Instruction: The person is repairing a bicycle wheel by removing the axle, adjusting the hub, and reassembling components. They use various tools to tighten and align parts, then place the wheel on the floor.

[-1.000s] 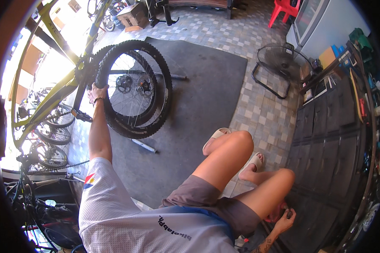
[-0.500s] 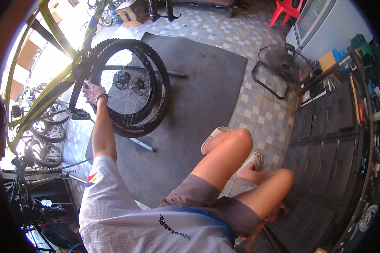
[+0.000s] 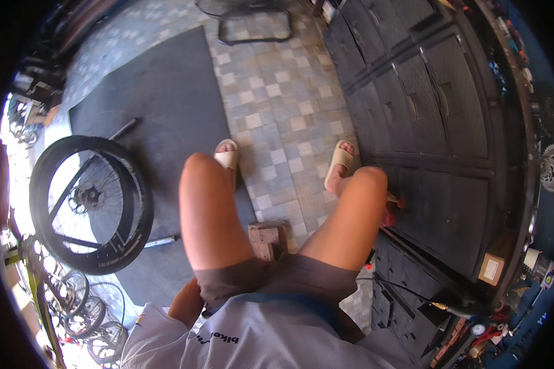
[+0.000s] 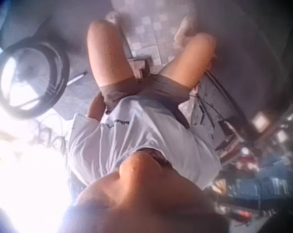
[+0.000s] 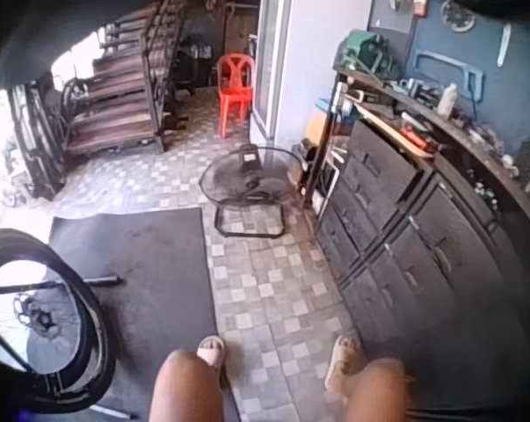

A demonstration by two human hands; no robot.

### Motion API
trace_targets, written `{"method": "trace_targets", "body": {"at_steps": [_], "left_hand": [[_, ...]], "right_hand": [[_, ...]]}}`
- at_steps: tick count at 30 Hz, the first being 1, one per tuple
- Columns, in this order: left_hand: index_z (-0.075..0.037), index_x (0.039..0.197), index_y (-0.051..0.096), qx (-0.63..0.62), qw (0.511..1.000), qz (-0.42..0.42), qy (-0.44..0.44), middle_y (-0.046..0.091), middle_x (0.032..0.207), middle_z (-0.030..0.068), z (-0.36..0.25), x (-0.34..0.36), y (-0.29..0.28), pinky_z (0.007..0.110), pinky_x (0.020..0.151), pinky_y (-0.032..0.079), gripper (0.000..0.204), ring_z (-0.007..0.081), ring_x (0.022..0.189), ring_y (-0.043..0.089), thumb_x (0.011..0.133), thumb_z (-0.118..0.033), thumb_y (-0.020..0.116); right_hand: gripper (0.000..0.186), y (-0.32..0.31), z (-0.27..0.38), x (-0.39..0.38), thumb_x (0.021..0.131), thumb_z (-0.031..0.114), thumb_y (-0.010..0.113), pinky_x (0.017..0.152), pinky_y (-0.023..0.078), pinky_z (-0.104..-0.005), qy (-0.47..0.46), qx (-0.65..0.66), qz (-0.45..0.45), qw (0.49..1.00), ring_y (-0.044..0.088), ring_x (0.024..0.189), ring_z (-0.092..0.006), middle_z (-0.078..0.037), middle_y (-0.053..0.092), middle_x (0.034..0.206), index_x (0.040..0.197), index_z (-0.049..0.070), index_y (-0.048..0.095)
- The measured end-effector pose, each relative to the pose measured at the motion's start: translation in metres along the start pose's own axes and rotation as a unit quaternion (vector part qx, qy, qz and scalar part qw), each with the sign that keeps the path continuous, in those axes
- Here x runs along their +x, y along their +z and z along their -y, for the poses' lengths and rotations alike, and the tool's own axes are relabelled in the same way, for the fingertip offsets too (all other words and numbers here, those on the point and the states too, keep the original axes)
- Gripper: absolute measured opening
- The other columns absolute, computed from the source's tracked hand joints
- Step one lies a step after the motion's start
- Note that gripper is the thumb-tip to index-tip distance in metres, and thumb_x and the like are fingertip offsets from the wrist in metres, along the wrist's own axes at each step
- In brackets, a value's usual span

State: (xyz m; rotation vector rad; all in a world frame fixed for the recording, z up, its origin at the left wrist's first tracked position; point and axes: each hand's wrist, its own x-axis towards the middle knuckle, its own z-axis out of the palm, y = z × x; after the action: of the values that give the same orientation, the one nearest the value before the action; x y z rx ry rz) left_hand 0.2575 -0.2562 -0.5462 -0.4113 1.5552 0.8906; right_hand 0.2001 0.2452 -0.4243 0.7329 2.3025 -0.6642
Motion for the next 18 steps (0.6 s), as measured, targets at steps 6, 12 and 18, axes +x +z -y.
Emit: {"method": "trace_targets", "body": {"at_steps": [6,12,18], "left_hand": [[-0.011,0.122,0.076,-0.107,0.989,-0.066,-0.078,0.079,0.112,0.0178,-0.040,-0.015,0.030,0.051,0.089,0.061,0.036,0.0373,0.106,0.075,0.098,-0.038,0.070],[-0.011,0.121,0.077,-0.144,0.978,-0.099,-0.109,0.079,0.112,0.0173,-0.124,-0.029,0.000,0.051,0.089,0.060,0.036,0.0365,0.105,0.076,0.098,-0.038,0.070],[-0.011,0.120,0.077,-0.099,0.985,-0.111,-0.084,0.080,0.112,0.0168,-0.199,-0.042,-0.060,0.051,0.090,0.060,0.035,0.0357,0.104,0.076,0.097,-0.038,0.070]], "right_hand": [[0.045,0.007,0.031,0.021,0.109,0.041,0.058,0.090,0.059,-0.0501,0.081,0.011,0.094,0.992,0.073,0.110,-0.0434,-0.025,0.076,0.119,0.130,0.004,0.073],[0.044,-0.010,0.072,0.053,0.109,0.041,0.057,0.089,0.059,-0.0506,0.119,0.033,0.157,0.980,0.074,0.109,-0.0436,-0.025,0.076,0.118,0.130,0.005,0.073],[0.044,-0.044,0.120,0.070,0.110,0.041,0.056,0.089,0.059,-0.0512,0.113,0.088,0.159,0.977,0.074,0.108,-0.0438,-0.024,0.076,0.117,0.129,0.005,0.073]]}}
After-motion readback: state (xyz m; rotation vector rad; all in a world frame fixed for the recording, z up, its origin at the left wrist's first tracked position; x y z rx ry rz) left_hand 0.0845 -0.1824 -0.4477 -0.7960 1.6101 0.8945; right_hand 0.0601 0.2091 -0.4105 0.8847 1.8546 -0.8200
